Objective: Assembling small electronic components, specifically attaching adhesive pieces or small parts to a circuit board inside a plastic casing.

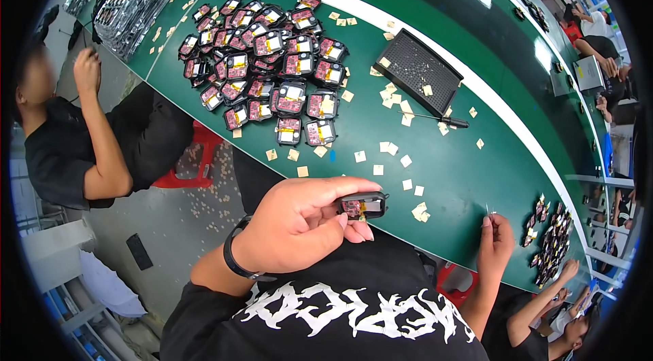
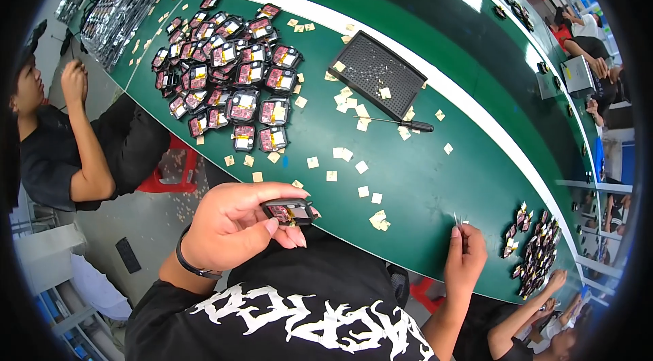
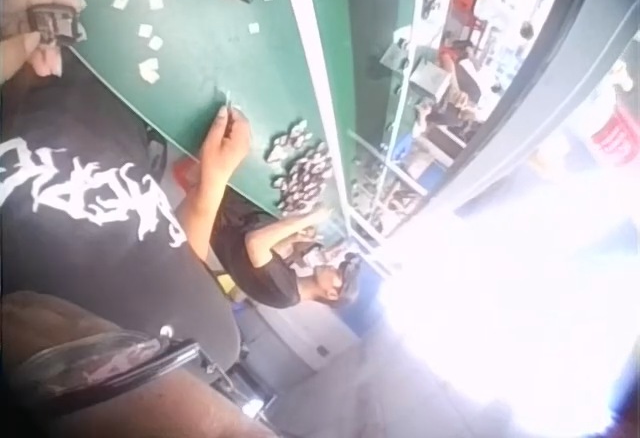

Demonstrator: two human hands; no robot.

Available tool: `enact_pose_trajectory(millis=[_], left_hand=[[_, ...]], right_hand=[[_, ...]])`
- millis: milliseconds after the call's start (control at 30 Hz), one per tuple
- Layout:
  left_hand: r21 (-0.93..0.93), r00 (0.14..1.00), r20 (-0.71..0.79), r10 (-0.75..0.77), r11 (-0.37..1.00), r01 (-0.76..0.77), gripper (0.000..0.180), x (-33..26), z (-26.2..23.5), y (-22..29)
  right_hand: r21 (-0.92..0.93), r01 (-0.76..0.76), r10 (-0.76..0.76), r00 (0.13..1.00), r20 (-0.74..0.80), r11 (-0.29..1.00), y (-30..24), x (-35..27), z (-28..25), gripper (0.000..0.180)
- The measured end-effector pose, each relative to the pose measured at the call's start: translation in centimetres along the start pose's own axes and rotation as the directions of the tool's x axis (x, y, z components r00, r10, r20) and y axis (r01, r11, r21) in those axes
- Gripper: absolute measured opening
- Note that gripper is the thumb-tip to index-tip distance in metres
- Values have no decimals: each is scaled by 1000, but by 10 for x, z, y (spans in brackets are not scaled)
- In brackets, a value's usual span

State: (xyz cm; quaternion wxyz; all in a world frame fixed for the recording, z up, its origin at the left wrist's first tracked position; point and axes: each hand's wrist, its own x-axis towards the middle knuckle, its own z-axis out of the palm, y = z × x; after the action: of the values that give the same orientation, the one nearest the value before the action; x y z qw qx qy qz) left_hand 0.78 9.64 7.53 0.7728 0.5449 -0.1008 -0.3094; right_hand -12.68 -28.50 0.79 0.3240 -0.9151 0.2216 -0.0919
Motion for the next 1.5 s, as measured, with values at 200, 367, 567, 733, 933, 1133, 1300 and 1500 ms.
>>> enact_pose_trajectory(millis=[200, 367, 567, 733, 933, 1133, 1300, 1500], left_hand=[[110, 996, 3, 92, 990, -92, 39, -8, -10, 0], [307, 990, -134, 42, 952, 1, 31, 14, -15, -5], [659, 784, -413, 464, 746, -94, 27, 22, -78, -5], [806, 719, -414, 558, 592, 4, 29, 65, -173, 7], [856, 726, -420, 545, 504, 117, 31, 103, -216, 37], [957, 715, -285, 639, 147, 250, 32, 125, -275, 37], [946, 738, -323, 592, 171, 277, 37, 123, -268, 47], [947, 745, -213, 632, -54, 316, 35, 143, -261, 37]], right_hand=[[-27, 37, -37, 999, -30, 999, -2, 3, 10, 13], [-74, 32, -41, 991, -127, 997, -9, 4, 14, 15], [-181, 183, -198, 978, -67, 966, -34, 17, 18, 15], [-218, 282, -300, 953, -51, 934, -22, 18, 16, 17], [-264, 179, -255, 922, -292, 948, 24, 10, -33, 32], [-256, -146, -23, 829, -559, 956, 86, 23, -84, 62], [-253, -129, -5, 883, -468, 959, 90, 31, -94, 75], [-379, -83, -55, 939, -339, 922, 117, 34, -98, 90]])
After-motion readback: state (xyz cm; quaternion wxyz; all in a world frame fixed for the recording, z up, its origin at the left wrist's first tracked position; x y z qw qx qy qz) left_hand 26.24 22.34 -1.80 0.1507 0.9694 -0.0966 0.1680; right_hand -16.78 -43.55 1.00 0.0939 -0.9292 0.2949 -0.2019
